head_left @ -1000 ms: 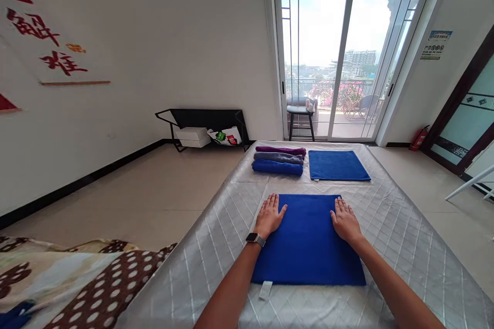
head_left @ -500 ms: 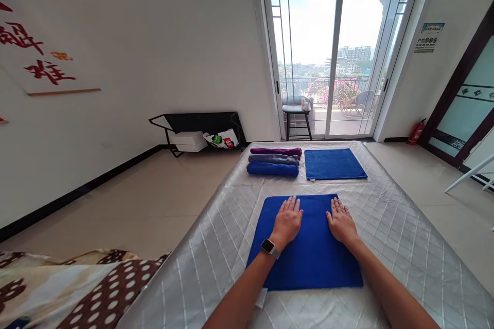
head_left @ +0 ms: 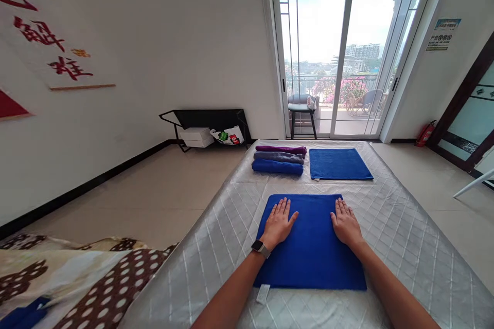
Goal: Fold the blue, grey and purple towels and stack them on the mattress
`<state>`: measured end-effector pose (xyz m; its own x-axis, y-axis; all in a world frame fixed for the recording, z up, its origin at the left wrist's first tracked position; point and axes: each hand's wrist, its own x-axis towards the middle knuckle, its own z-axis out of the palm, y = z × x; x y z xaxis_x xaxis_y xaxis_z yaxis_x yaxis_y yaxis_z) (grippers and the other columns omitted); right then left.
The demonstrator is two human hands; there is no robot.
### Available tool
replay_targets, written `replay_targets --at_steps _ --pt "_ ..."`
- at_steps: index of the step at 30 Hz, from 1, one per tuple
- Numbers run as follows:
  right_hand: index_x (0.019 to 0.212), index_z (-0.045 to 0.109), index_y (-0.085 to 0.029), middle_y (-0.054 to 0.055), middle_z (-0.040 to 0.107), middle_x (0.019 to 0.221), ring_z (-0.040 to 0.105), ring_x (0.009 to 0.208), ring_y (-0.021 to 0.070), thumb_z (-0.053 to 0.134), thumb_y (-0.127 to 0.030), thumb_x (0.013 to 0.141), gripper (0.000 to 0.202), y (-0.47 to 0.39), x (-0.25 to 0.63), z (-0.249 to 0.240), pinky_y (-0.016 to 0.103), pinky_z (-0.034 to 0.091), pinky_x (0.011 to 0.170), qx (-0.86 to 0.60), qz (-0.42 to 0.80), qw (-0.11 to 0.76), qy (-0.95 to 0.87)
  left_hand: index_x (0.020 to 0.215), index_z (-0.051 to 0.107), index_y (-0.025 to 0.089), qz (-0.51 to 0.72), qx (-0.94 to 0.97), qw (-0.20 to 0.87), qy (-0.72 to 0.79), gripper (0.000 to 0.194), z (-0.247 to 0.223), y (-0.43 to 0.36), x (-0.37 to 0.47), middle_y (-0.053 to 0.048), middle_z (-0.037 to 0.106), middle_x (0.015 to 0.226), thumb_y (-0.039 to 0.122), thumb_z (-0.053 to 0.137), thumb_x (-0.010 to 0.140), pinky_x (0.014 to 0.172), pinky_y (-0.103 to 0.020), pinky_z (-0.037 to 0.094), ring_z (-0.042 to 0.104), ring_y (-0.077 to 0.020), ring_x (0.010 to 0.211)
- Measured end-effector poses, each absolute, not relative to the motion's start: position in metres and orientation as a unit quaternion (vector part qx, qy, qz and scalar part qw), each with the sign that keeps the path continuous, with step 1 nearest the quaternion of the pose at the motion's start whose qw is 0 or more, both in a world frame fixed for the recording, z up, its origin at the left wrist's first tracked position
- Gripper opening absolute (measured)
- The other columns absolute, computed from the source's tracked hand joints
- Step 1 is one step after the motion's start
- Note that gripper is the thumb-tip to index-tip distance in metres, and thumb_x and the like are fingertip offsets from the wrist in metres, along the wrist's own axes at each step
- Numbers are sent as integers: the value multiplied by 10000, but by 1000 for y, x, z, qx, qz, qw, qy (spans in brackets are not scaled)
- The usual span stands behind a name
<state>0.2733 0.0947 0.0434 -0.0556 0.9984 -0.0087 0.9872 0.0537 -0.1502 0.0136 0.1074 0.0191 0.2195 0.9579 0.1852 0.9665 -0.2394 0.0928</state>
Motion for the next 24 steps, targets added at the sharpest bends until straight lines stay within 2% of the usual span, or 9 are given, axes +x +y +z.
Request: replay_targets --at_steps 5,16,20,24 --pt "1558 220 -39 126 198 1639 121 1526 200 186 -375 1007 647 94 275 45 395 131 1221 -686 57 40 -724 1513 351 58 -112 -740 21 -663 693 6 109 -36 -156 349 1581 515 209 1012 1201 -454 290 295 -277 1475" --pt "1556 245 -54 132 240 1626 148 1521 192 192 -351 1005 628 112 268 57 396 127 1218 -688 52 36 -723 1536 313 98 -137 -743 50 -653 657 -8 113 -35 -154 396 1559 478 270 1002 1182 -482 320 345 -293 1452" --pt "1545 267 -35 146 261 1617 181 1515 203 202 -348 1004 629 121 267 60 392 157 1211 -694 51 41 -717 1514 361 84 -114 -746 44 -655 657 0 111 -38 -157 385 1562 487 258 1005 1187 -456 316 342 -287 1454" --pt "1540 277 -29 143 265 1617 176 1516 197 209 -348 1004 628 121 266 59 373 157 1213 -697 47 41 -714 1463 434 36 -80 -745 42 -661 712 14 114 -30 -201 409 1536 546 271 994 1191 -466 300 366 -314 1439"
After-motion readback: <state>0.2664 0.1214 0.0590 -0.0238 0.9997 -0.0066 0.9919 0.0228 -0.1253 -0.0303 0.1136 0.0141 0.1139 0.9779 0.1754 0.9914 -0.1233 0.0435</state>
